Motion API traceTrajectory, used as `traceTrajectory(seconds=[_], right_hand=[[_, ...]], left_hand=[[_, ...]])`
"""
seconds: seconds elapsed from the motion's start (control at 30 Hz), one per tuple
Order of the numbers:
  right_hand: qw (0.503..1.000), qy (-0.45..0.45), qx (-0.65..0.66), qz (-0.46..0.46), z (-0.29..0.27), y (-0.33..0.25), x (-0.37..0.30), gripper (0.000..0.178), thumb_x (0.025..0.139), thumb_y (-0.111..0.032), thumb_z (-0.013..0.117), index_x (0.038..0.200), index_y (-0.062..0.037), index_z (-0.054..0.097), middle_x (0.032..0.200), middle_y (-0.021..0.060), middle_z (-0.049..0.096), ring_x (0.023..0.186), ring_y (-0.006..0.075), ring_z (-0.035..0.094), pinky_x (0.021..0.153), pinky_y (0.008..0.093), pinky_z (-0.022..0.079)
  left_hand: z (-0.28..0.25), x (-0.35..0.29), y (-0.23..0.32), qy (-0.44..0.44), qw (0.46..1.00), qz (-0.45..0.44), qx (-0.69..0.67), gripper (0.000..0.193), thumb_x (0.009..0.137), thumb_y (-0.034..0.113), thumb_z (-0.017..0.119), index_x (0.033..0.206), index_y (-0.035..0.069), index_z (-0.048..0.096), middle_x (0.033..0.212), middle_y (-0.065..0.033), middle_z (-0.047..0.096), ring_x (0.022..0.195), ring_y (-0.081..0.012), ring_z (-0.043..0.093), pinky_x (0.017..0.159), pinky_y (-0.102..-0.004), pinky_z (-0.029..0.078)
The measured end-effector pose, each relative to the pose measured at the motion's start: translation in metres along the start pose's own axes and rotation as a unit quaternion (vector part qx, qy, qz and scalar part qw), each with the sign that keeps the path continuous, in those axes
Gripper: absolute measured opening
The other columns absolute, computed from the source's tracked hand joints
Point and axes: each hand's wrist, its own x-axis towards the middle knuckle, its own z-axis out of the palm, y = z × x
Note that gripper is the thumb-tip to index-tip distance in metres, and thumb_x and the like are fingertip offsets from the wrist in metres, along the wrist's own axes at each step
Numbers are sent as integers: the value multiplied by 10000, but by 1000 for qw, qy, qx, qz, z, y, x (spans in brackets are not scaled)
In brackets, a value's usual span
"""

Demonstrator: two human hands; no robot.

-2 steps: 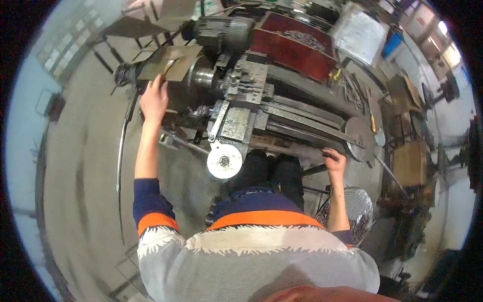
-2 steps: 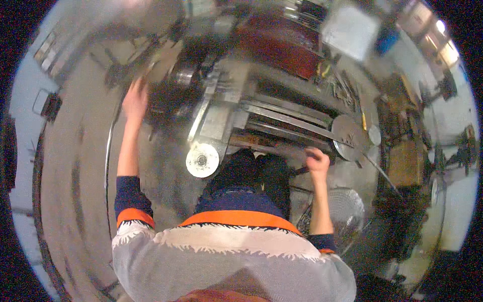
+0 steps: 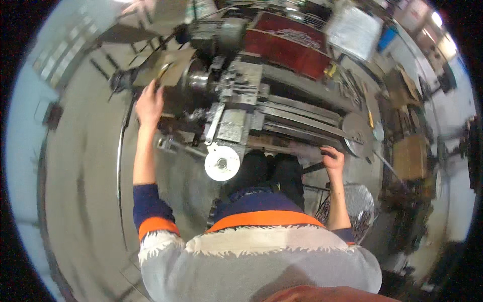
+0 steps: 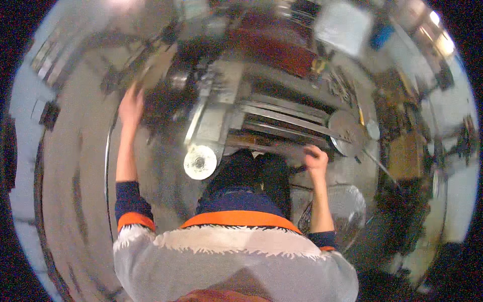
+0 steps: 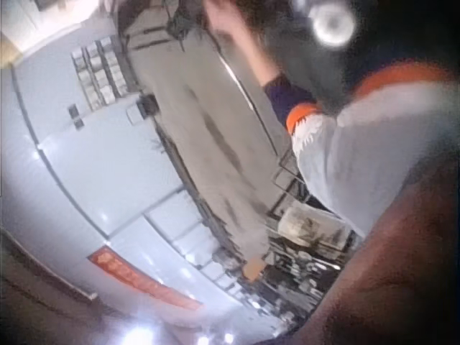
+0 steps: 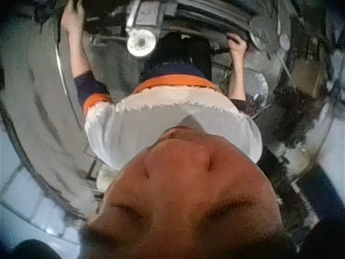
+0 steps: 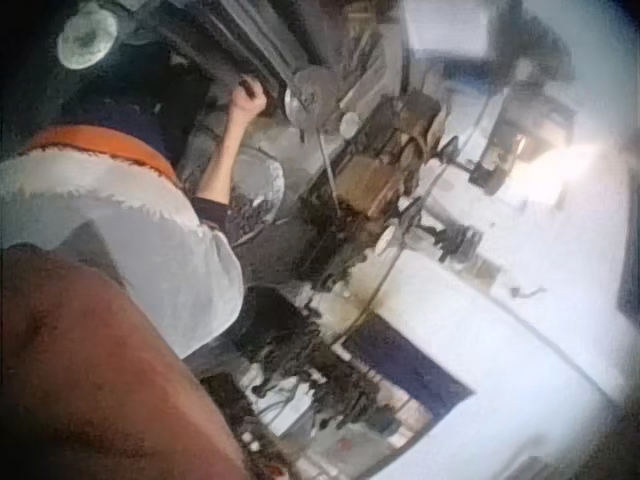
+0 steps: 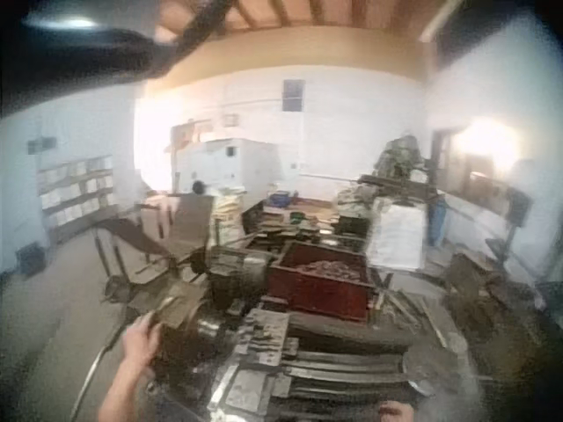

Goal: The person operates a metal turning machine, repeatedly inserting small metal pieces into the chuck, adjusting the machine with a lever, and removing the processed pieces. The person places the finished pieces into a nearby container.

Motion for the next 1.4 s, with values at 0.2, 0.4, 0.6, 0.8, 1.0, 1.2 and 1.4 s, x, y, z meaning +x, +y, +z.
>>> traceTrajectory(seconds=[0.2,0.4,0.6,0.8,1.0,1.2,1.4], right_hand=[[996,88,0,33,-36,10,-23,312,587,-84,556,870,13,646,887,106,644,847,198,597,761,301,461],[948,228,-104,194,-142,47,-94,316,634,-143,567,910,-18,655,802,74,650,755,120,576,685,257,448],[892,241,-244,295,-188,93,-185,298,633,-139,575,894,-27,664,655,95,608,587,117,527,581,282,431],[914,11,-264,306,-135,123,-182,322,571,-194,617,859,-60,672,860,159,630,825,296,597,755,340,461],[887,-74,-319,326,-83,149,-172,294,533,-183,606,797,-75,679,837,146,632,855,316,571,777,364,456],[851,-169,-355,348,-87,114,-145,302,528,-250,609,746,-50,668,820,171,625,853,343,558,809,378,435],[830,-173,-393,356,-84,94,-138,346,553,-273,624,780,-15,661,839,187,613,935,339,532,827,373,427]], left_hand=[[-34,-26,20,35,937,-231,-260,359,876,257,518,1090,-29,554,894,-139,627,718,-189,587,651,-296,490],[45,-140,-4,-214,951,-128,-184,354,870,257,539,1038,-51,585,926,-176,630,761,-247,607,639,-322,477],[72,-138,-11,-253,945,-111,-173,359,841,256,535,1053,-28,590,968,-150,633,765,-223,624,626,-293,507],[63,-133,1,-283,940,-166,-89,461,817,315,552,1095,-52,556,950,-202,624,806,-267,599,746,-363,451],[65,-128,-4,-298,933,-172,-108,434,814,251,574,1120,-54,541,1012,-212,607,857,-280,598,759,-369,450],[65,-124,-1,-319,907,-256,-99,398,820,211,571,1120,-49,547,1009,-203,609,864,-277,590,770,-365,443],[69,-128,0,-264,941,-176,-116,289,829,135,525,1050,-42,580,945,-154,614,718,-192,588,353,-280,490]])
